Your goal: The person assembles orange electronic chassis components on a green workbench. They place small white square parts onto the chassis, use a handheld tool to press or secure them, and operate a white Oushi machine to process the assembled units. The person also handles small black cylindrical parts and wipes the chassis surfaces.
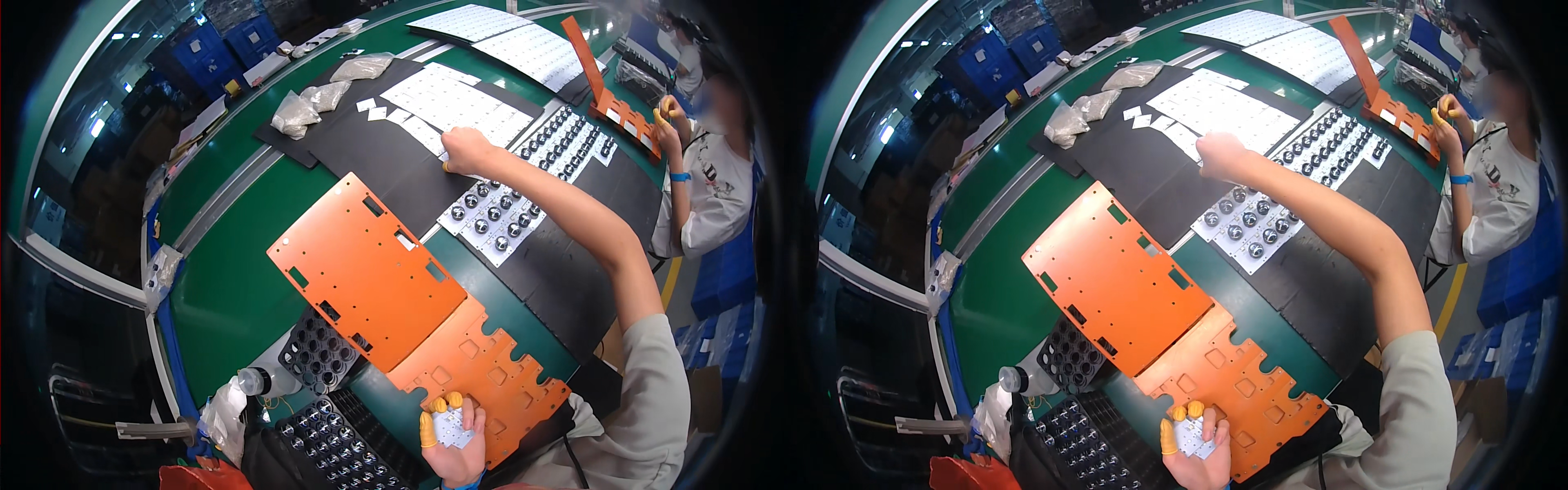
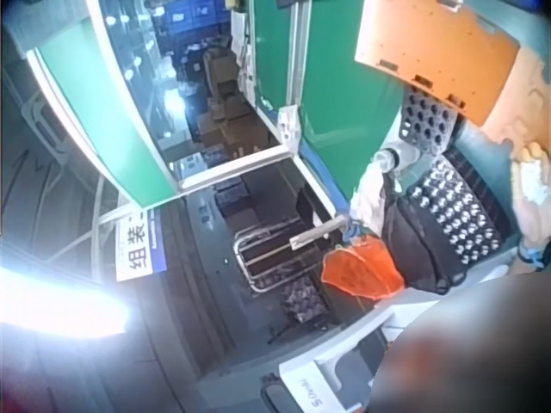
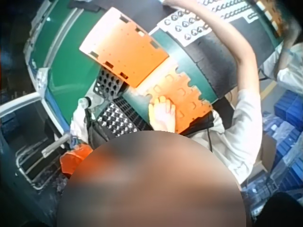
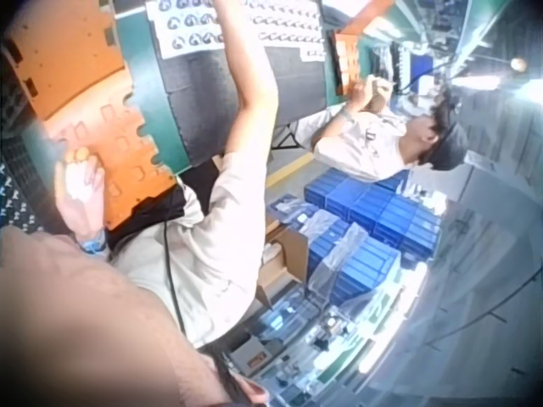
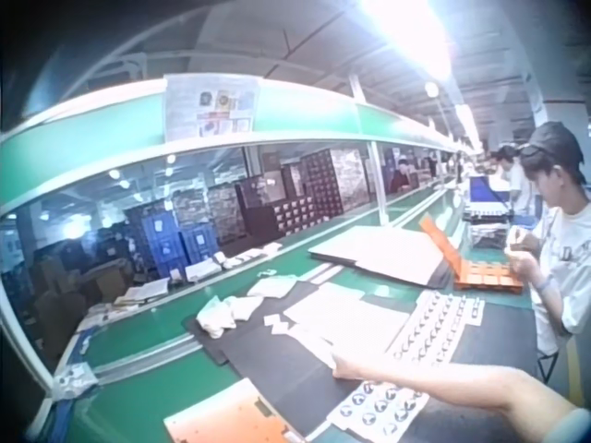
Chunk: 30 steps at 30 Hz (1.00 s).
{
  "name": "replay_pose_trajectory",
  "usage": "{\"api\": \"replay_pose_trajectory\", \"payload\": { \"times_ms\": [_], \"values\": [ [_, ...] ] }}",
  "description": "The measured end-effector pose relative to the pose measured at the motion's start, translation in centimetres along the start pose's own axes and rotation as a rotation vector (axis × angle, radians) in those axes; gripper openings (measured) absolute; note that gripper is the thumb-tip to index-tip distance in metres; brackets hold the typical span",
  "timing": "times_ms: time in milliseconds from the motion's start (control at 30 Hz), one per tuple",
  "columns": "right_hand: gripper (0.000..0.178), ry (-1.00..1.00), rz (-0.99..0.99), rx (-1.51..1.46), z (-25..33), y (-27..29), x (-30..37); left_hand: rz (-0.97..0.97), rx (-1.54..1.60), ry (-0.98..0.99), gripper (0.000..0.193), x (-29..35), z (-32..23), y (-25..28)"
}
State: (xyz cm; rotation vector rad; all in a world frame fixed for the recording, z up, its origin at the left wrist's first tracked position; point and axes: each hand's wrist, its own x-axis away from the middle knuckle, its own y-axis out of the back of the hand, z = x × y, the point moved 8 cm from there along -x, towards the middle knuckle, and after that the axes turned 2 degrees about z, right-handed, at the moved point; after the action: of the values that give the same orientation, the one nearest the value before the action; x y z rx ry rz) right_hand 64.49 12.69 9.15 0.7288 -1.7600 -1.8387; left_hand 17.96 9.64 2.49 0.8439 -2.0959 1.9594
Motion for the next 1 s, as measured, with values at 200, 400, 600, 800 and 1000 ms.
{"api": "replay_pose_trajectory", "payload": {
  "times_ms": [200,400,600,800,1000],
  "values": [
    [0.012,0.138,-0.033,0.202,-0.2,0.6,-1.0,-0.309,-0.046,-0.012,0.032,0.7,0.3,1.3],
    [0.012,0.234,-0.025,0.269,-0.5,1.9,2.0,-0.168,0.013,0.002,0.028,0.4,0.3,1.0],
    [0.019,0.200,0.101,0.037,-1.4,0.4,4.3,-0.185,0.003,0.030,0.027,0.4,0.3,0.5],
    [0.039,0.177,0.227,-0.065,-2.0,0.0,3.1,-0.198,-0.019,0.036,0.030,0.4,0.3,0.7],
    [0.040,0.213,0.172,-0.006,-1.5,0.2,3.0,-0.210,-0.005,0.028,0.030,0.4,0.3,1.0]
  ]
}}
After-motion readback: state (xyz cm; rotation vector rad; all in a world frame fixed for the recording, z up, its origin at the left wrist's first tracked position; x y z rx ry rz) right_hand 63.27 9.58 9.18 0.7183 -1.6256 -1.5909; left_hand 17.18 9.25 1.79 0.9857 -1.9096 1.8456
